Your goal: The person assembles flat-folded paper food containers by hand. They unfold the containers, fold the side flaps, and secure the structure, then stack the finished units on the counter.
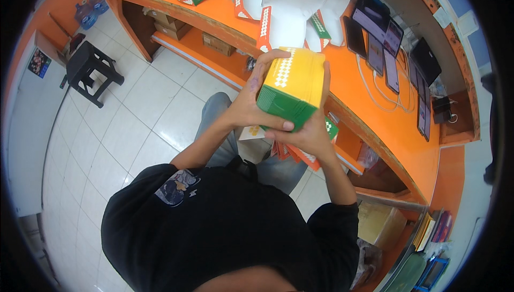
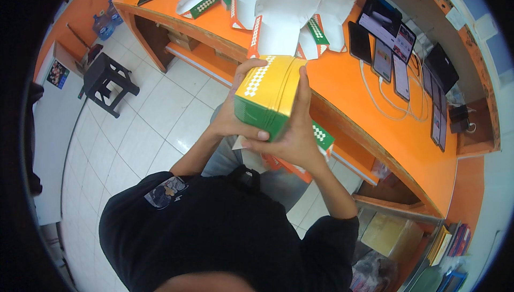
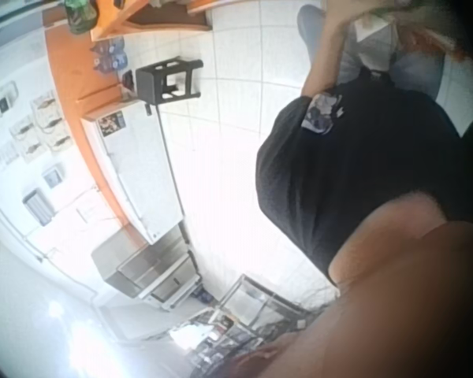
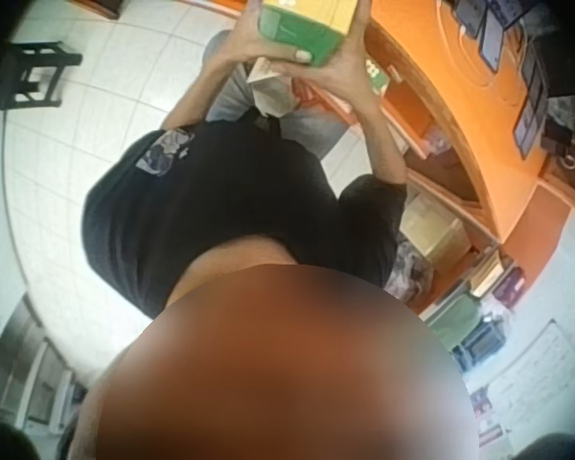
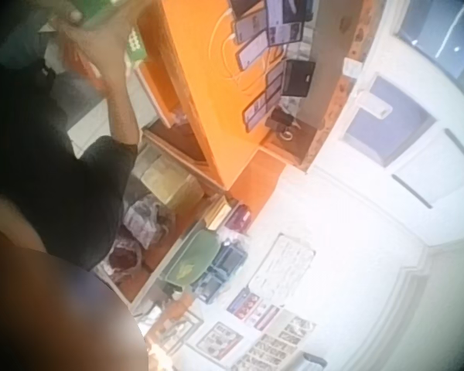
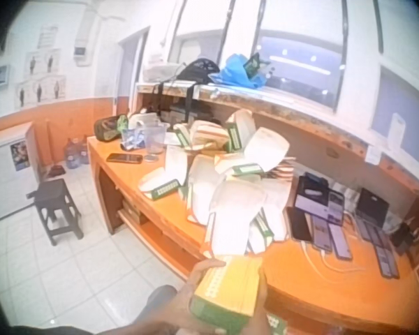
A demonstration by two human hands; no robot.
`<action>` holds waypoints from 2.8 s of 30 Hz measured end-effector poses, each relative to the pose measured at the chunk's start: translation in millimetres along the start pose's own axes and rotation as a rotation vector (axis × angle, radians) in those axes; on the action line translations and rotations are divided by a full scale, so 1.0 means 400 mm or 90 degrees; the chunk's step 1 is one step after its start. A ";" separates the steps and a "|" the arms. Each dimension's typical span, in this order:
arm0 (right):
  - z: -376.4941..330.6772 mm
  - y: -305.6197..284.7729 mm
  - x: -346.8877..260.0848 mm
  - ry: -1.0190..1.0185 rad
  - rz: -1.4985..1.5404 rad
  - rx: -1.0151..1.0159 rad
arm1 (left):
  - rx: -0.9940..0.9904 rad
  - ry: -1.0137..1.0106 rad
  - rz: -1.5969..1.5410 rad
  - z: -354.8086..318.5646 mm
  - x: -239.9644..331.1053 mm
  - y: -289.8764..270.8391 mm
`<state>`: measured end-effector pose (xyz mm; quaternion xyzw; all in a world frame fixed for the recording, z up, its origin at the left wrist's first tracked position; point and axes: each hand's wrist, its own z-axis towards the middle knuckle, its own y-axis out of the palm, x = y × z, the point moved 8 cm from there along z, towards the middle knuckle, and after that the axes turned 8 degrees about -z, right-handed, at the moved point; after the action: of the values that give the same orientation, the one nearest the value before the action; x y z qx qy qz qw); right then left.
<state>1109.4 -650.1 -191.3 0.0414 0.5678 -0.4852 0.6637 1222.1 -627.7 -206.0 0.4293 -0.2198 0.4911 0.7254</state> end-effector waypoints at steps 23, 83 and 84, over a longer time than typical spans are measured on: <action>0.019 0.039 0.029 -0.041 0.452 0.256 | -0.041 -0.186 -0.087 -0.059 -0.083 0.044; 0.465 -0.265 0.118 0.109 -0.123 0.456 | 0.392 0.097 -0.142 -0.197 0.041 -0.344; 0.437 -0.277 0.075 0.044 -0.072 0.458 | 0.395 0.079 -0.133 -0.191 0.027 -0.350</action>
<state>1154.2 -832.2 -98.8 0.2571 0.3841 -0.6880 0.5594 1344.8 -579.0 -295.9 0.6193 0.0296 0.4829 0.6184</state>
